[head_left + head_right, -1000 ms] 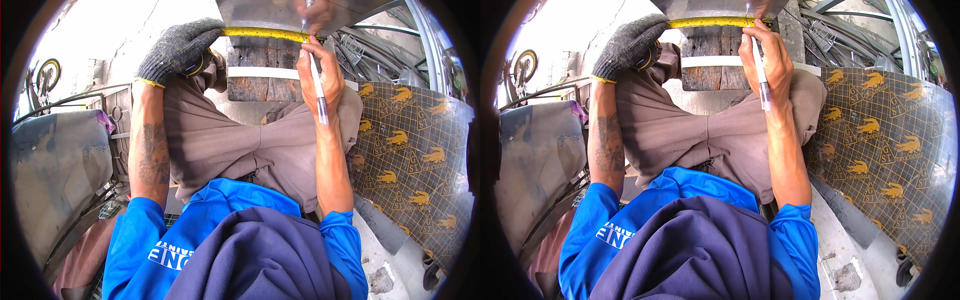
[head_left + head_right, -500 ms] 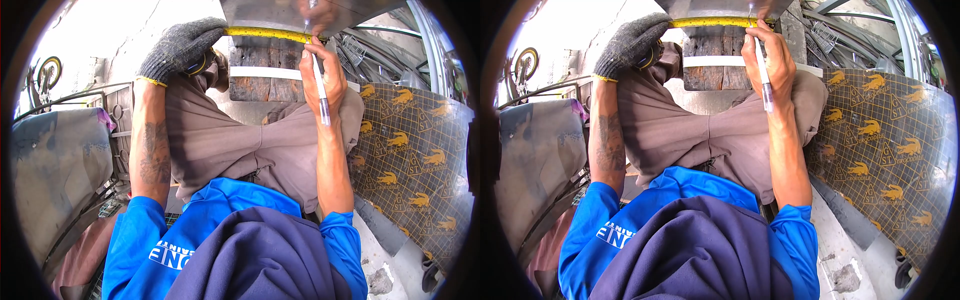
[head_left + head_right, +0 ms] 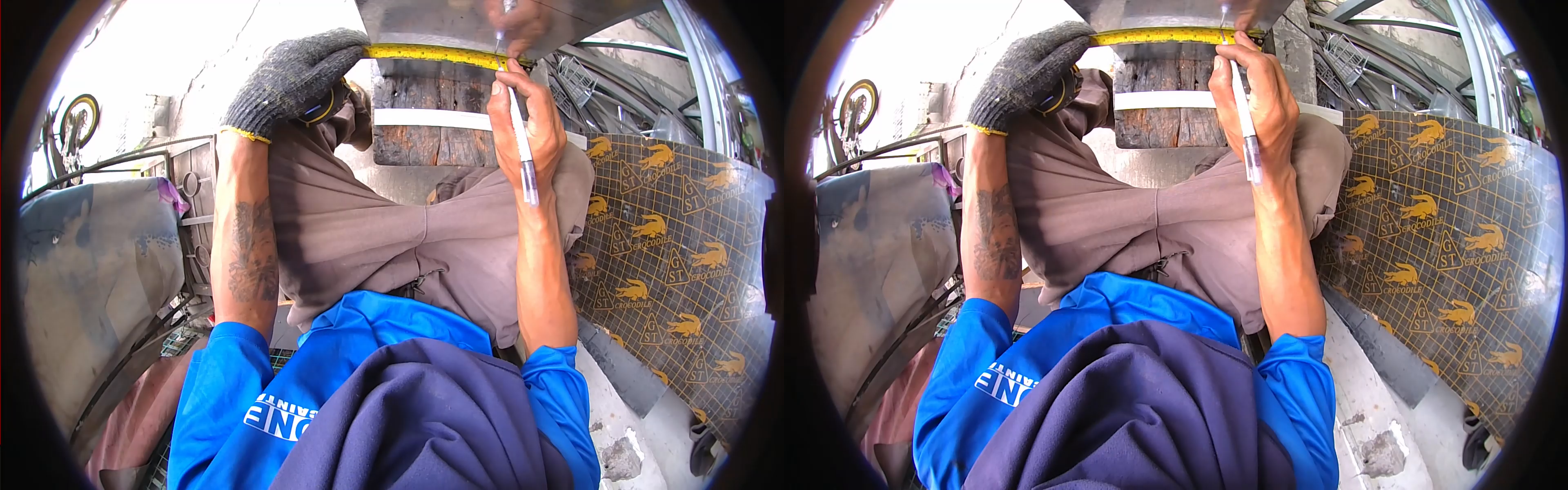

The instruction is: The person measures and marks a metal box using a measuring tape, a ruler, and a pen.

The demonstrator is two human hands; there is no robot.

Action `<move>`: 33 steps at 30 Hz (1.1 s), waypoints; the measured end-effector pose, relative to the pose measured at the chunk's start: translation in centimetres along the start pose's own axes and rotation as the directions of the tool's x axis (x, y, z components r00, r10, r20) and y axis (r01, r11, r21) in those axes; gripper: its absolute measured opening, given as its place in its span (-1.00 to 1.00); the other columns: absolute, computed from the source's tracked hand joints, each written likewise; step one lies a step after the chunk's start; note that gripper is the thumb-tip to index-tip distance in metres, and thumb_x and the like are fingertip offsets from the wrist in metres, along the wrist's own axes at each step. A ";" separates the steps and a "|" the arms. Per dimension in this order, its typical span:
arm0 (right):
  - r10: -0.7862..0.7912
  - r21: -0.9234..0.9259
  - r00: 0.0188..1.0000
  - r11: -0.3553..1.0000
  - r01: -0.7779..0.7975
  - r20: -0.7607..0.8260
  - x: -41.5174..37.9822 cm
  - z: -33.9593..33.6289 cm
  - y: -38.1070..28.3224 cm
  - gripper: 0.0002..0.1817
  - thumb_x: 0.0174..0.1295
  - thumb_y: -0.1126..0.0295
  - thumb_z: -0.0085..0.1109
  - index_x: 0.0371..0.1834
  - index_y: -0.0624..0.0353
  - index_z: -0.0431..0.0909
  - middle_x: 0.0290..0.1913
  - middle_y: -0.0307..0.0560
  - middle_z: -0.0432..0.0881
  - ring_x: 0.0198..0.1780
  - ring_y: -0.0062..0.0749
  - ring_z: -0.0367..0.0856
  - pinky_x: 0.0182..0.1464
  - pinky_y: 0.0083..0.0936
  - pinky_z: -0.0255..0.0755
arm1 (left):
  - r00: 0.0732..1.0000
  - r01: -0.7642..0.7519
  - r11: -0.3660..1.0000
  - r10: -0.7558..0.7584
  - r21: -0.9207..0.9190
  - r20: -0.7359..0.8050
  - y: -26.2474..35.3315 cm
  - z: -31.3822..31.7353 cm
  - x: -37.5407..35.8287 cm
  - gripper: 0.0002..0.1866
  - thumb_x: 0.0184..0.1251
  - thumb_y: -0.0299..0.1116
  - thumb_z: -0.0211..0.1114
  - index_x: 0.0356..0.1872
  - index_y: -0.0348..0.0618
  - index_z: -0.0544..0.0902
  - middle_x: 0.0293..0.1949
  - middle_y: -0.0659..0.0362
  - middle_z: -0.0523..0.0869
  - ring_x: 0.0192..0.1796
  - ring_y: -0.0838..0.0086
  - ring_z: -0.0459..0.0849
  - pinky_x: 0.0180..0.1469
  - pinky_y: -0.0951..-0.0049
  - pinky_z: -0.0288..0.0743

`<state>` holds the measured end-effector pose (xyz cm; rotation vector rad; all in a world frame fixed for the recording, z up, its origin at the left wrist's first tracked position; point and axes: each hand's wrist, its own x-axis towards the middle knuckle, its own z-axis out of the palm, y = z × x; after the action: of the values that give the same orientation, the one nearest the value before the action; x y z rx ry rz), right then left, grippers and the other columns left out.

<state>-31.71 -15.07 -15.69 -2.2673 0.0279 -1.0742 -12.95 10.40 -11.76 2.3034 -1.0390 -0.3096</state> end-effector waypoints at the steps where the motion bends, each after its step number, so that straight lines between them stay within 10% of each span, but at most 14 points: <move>1: 0.000 0.001 1.000 1.000 0.000 -0.002 0.0 0.0 0.0 -0.79 0.29 0.53 0.41 -0.04 0.23 0.67 -0.06 0.09 0.78 0.16 -0.03 0.79 0.17 -0.23 0.69 | 1.000 -0.005 1.000 0.005 -0.005 -0.008 0.0 0.0 0.0 -0.59 0.59 0.01 0.25 0.23 0.02 0.75 0.06 0.04 0.84 0.06 0.18 0.83 0.15 0.20 0.67; 29: 0.012 0.008 1.000 1.000 -0.012 -0.004 -0.2 0.1 0.2 -0.75 0.26 0.54 0.44 -0.02 0.22 0.67 -0.06 0.10 0.78 0.15 -0.04 0.80 0.16 -0.25 0.70 | 1.000 0.024 0.999 -0.024 -0.042 0.009 0.1 0.1 -0.1 -0.58 0.60 0.02 0.24 0.25 0.03 0.74 0.03 0.05 0.85 0.01 0.21 0.84 0.14 0.20 0.69; 33: 0.014 0.010 1.000 1.000 -0.014 -0.009 -0.2 0.2 0.2 -0.75 0.26 0.55 0.44 -0.02 0.22 0.67 -0.05 0.10 0.78 0.15 -0.05 0.80 0.16 -0.25 0.70 | 1.000 0.027 0.999 -0.027 -0.019 0.016 0.4 -0.1 -0.1 -0.59 0.61 -0.09 0.27 0.27 -0.12 0.71 -0.02 0.10 0.84 -0.09 0.44 0.78 0.05 0.38 0.66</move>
<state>-31.66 -15.14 -16.02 -2.2507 0.0425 -1.0745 -13.26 10.33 -11.42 2.3032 -1.0092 -0.3471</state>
